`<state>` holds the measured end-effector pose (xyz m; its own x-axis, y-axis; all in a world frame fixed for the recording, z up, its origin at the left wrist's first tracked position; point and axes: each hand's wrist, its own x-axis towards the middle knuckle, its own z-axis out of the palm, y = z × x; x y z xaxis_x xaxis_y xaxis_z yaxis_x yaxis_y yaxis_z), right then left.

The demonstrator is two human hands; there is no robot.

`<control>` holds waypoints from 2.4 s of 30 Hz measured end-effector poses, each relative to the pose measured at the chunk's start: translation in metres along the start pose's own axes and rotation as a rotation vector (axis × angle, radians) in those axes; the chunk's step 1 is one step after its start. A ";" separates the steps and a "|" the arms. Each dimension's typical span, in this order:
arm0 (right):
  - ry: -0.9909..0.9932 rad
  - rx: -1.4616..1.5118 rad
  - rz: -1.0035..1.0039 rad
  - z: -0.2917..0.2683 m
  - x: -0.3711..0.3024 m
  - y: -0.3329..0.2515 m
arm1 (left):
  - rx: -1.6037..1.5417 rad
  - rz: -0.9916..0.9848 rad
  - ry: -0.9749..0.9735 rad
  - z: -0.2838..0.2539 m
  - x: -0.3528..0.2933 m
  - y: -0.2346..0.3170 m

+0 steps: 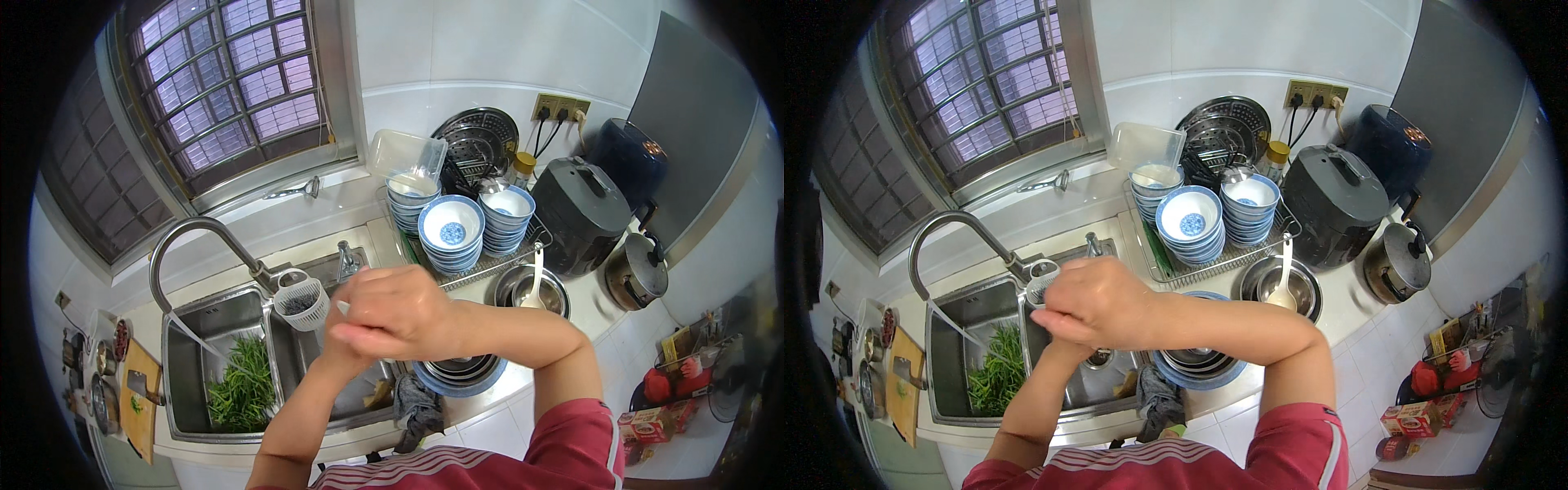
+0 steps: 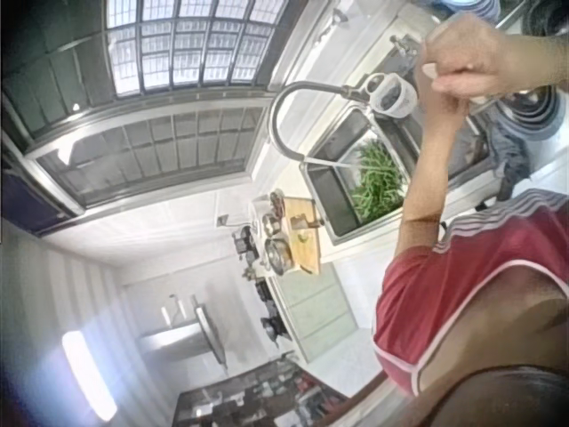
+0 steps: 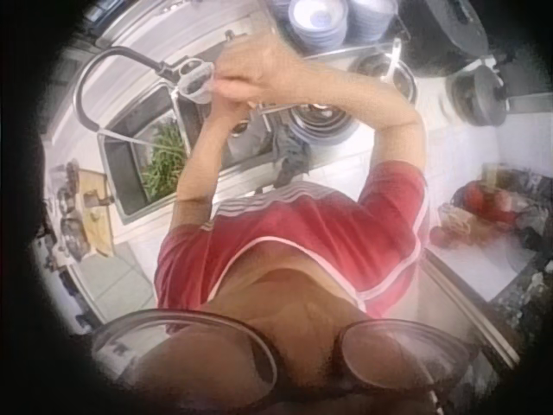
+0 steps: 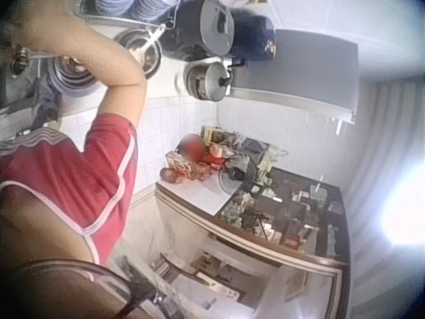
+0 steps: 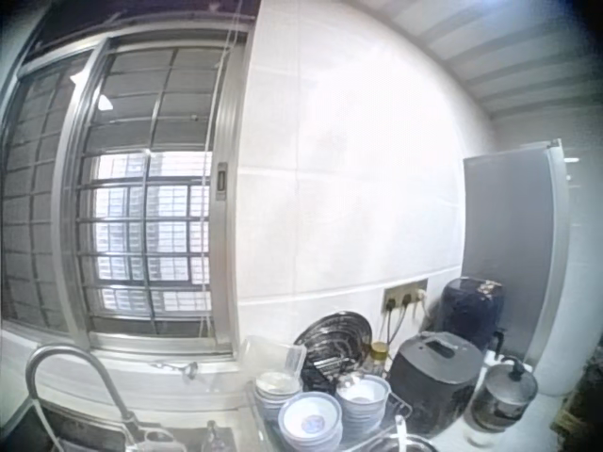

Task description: The person chops green onions on a cutting board, washes vegetables in the sink, fills a pot with water, and transfers cooked meat from a pan into a bowl using a ladle. The person also handles chopsticks and a pot lid during the process.

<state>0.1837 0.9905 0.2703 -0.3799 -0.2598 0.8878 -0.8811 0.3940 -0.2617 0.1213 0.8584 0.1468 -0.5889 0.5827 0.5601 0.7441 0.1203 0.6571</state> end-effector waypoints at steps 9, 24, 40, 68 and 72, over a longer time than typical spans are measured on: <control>-0.126 -1.117 0.419 -0.075 -0.022 0.169 | -0.406 -0.732 0.478 -0.070 -0.106 -0.084; 0.336 -1.077 0.408 -0.173 0.012 0.199 | -0.329 -0.999 0.890 -0.115 -0.246 -0.094; 0.286 -0.278 1.225 -0.252 -0.146 0.259 | -0.390 -0.969 0.825 -0.094 -0.196 -0.104; -0.380 -1.035 0.838 -0.191 -0.022 0.198 | -0.530 -1.017 0.978 -0.102 -0.214 -0.114; -0.439 -0.832 0.933 -0.167 -0.061 0.225 | -0.513 -1.007 0.959 -0.102 -0.218 -0.115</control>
<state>0.0559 1.2420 0.2207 -0.9426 0.2020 0.2660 0.1335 0.9579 -0.2543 0.1319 0.6350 0.0006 -0.9078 -0.3363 -0.2507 -0.1635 -0.2667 0.9498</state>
